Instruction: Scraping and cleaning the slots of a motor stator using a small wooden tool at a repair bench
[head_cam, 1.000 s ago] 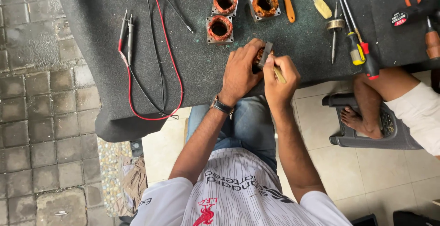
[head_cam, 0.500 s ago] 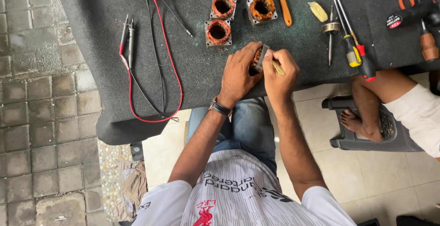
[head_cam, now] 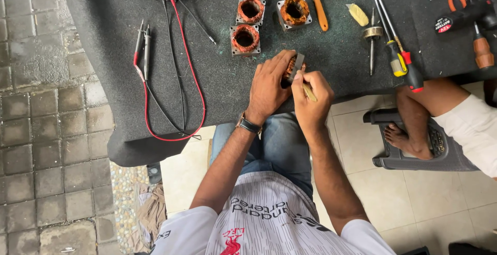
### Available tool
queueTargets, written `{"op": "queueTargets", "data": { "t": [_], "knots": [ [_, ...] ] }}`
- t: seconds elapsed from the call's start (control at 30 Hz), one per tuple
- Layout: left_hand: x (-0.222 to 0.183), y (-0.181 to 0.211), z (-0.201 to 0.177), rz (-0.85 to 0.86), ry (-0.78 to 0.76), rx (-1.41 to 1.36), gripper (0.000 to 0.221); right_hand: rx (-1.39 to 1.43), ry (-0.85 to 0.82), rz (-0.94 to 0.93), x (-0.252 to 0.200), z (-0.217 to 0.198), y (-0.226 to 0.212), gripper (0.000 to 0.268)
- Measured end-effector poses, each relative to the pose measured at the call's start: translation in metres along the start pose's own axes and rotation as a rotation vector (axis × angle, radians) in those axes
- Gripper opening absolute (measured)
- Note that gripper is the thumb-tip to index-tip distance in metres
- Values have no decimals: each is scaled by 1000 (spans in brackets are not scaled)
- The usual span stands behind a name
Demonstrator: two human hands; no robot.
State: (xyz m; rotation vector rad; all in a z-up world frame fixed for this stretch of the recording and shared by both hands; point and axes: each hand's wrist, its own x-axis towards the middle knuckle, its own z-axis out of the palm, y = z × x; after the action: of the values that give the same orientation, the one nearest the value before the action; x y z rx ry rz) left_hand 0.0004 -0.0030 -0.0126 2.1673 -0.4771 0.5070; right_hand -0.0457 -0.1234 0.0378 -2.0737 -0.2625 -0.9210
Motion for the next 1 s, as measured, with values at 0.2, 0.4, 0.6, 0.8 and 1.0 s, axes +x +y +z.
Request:
{"op": "queueTargets", "data": {
  "t": [0.2, 0.4, 0.6, 0.8, 1.0],
  "knots": [
    [1, 4, -7, 2, 18, -19, 86, 38, 59, -17, 22, 15, 25, 18],
    [-2, -2, 7, -5, 49, 12, 91, 13, 51, -23, -1, 4, 20, 20],
    [-1, -1, 4, -9, -2, 40, 90, -183, 82, 147, 35, 9, 75, 23],
    [-3, 2, 2, -25, 3, 26, 88, 24, 111, 282, 2, 20, 111, 17],
    [-4, 0, -13, -84, 6, -177, 89, 206, 159, 241, -5, 13, 106, 15]
  ]
}}
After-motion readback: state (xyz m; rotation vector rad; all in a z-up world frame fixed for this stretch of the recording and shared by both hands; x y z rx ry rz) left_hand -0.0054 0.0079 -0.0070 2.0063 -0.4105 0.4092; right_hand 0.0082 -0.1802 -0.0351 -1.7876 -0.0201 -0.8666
